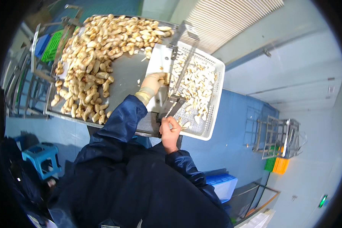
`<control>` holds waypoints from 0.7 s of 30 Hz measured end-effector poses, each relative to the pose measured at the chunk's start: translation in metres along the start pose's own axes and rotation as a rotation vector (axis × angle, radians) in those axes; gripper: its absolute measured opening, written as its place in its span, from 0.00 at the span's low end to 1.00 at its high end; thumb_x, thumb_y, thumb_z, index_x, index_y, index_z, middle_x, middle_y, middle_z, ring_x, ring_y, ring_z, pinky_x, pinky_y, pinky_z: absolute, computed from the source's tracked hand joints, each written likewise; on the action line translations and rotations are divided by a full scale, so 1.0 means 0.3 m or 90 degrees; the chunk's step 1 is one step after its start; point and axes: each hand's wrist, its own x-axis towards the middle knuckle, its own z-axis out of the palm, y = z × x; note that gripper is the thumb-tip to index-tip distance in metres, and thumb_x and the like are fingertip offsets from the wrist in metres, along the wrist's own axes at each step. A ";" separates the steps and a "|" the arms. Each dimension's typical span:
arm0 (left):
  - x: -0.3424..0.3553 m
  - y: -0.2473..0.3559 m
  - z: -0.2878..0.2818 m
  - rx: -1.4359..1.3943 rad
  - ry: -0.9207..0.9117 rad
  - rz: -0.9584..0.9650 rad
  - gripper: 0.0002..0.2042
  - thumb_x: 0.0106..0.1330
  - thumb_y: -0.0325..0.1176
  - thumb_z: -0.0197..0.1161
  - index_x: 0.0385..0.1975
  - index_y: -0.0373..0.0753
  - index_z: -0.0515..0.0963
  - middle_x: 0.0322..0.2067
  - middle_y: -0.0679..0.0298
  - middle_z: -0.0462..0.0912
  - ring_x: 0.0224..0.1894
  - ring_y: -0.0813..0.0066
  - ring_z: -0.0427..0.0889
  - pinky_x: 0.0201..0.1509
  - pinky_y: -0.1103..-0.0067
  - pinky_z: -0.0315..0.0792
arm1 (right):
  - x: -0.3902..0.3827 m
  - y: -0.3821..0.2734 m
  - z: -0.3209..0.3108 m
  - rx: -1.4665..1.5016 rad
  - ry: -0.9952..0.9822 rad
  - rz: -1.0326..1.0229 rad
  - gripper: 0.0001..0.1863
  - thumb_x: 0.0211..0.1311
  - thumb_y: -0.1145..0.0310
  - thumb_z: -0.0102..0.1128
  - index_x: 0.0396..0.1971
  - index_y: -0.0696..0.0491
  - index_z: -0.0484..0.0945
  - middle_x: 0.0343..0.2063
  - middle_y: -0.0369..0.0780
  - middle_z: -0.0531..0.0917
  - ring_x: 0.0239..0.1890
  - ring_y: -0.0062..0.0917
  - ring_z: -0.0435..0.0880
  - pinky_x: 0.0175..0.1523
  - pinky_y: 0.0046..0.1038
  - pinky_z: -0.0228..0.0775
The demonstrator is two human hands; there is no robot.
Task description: The person slices ginger using a manual slicer and then spreads the slices out in a plastic crate by hand.
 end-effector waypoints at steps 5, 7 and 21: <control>0.033 -0.161 -0.003 -0.055 -0.035 0.034 0.15 0.58 0.19 0.52 0.47 0.34 0.74 0.33 0.64 0.81 0.32 0.80 0.76 0.38 0.85 0.70 | 0.060 -0.243 0.081 -0.013 -0.004 0.036 0.15 0.61 0.71 0.52 0.16 0.52 0.63 0.07 0.29 0.64 0.09 0.10 0.60 0.14 0.17 0.50; 0.025 -0.046 -0.011 -0.048 -0.059 -0.018 0.15 0.58 0.20 0.54 0.46 0.33 0.74 0.34 0.63 0.81 0.35 0.78 0.78 0.39 0.84 0.71 | 0.091 -0.288 0.064 0.047 -0.004 0.053 0.16 0.62 0.71 0.52 0.15 0.53 0.63 0.07 0.29 0.64 0.09 0.10 0.61 0.14 0.17 0.49; 0.021 -0.022 -0.019 0.065 -0.060 0.021 0.16 0.55 0.24 0.58 0.45 0.38 0.76 0.33 0.57 0.81 0.34 0.68 0.79 0.41 0.79 0.71 | 0.003 -0.035 0.030 0.038 0.022 -0.030 0.14 0.61 0.72 0.51 0.17 0.52 0.63 0.09 0.28 0.64 0.10 0.09 0.60 0.15 0.15 0.48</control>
